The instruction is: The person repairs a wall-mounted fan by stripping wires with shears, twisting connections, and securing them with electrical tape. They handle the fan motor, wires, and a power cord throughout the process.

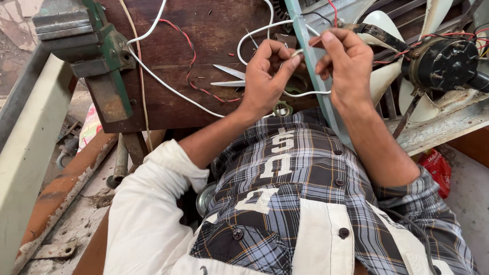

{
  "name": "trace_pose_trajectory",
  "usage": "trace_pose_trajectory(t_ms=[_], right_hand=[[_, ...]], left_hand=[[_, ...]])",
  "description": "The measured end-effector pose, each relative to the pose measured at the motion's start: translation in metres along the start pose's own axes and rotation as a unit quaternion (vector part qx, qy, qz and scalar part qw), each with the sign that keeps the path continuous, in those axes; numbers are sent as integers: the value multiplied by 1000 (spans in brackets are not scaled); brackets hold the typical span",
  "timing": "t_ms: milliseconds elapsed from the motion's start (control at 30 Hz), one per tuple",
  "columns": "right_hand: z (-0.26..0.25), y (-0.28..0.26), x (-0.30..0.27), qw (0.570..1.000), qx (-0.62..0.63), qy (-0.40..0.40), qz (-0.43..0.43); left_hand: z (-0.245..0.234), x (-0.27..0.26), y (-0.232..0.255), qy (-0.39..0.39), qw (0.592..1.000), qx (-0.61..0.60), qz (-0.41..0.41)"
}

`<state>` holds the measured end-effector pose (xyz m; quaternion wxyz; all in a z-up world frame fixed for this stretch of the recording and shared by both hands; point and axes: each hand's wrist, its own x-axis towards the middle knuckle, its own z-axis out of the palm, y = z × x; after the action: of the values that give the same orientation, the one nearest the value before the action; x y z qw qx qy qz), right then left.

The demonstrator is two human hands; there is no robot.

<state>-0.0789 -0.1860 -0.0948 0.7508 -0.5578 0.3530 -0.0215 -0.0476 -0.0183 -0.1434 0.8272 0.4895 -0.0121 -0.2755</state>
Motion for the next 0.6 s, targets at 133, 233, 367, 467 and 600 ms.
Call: trace_pose_trajectory(t_ms=[133, 233, 367, 467, 600], right_hand=[[-2, 1, -21, 999, -11, -42, -22], [2, 5, -26, 998, -23, -62, -17], [8, 10, -24, 997, -35, -65, -8], [7, 9, -19, 997, -54, -45, -17], [-4, 2, -5, 985, -139, -4, -102]], left_hand=[[-1, -13, 18, -45, 998, -8, -45], [2, -14, 30, -67, 995, 79, -9], [8, -9, 36, -38, 982, 182, 31], [9, -2, 34, -15, 983, 184, -8], [2, 15, 31, 1, 995, 102, -4]])
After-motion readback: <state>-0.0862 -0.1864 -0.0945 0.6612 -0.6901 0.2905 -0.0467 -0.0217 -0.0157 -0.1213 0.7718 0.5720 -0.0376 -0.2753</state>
